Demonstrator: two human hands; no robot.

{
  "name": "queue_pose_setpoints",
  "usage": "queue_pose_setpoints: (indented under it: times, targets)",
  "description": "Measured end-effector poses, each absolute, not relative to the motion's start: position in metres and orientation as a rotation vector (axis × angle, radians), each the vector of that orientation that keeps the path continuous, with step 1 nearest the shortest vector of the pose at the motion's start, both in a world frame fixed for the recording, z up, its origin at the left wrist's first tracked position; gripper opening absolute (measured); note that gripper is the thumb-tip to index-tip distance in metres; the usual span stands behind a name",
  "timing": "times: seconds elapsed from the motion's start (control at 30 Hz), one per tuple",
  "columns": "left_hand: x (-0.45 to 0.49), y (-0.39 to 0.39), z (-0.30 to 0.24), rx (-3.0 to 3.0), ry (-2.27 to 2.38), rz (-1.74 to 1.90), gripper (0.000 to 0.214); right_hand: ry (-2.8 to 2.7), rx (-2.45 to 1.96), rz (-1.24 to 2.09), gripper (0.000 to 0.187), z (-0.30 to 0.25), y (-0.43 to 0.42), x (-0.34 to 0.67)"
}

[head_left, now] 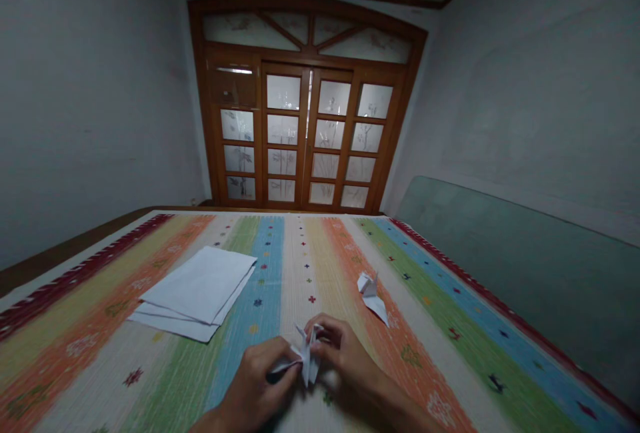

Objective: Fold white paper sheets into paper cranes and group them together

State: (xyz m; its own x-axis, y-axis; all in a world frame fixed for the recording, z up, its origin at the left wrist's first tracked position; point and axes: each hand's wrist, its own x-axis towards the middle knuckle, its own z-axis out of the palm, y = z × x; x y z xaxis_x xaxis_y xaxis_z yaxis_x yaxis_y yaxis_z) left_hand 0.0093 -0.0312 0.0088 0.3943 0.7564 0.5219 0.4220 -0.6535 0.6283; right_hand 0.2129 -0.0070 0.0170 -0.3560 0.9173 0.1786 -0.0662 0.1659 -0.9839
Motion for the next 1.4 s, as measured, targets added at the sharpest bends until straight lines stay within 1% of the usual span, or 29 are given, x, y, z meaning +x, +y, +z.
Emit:
queue_pose_setpoints:
  times: [0.13,0.23,0.4,0.5,0.6,0.7,0.87,1.0,1.1,1.4]
  targets:
    - [0.012,-0.032,0.011,2.242,0.985,1.174,0.02,-1.516,-0.86,1.359,0.028,0.018,-0.008,0.212]
    - [0.013,-0.033,0.01,2.153,1.034,1.192,0.017,-1.52,-0.863,1.368,0.032,0.019,-0.01,0.212]
    - [0.015,-0.035,0.012,1.955,1.127,1.143,0.013,-1.565,-0.903,1.353,0.031,0.022,-0.011,0.212]
    - [0.017,-0.033,0.014,1.813,1.079,1.122,0.009,-1.566,-0.895,1.374,0.042,0.022,-0.011,0.213]
    - [0.019,-0.032,0.014,1.69,1.018,1.126,0.013,-1.581,-0.852,1.426,0.053,0.021,-0.011,0.213]
    - [0.019,-0.032,0.014,1.702,1.005,1.132,0.009,-1.612,-0.878,1.409,0.05,0.022,-0.012,0.213]
    - [0.018,-0.034,0.015,1.745,0.989,1.128,0.019,-1.677,-0.989,1.26,0.039,0.023,-0.015,0.211]
    - [0.019,-0.032,0.014,1.673,1.015,1.159,0.013,-1.685,-1.052,1.186,0.031,0.022,-0.017,0.208]
    - [0.021,-0.031,0.012,1.589,1.004,1.108,0.011,-1.646,-1.124,1.157,0.031,0.02,-0.017,0.206]
    - [0.025,-0.031,0.01,1.63,1.026,1.019,0.022,-1.5,-1.104,1.208,0.038,0.019,-0.012,0.209]
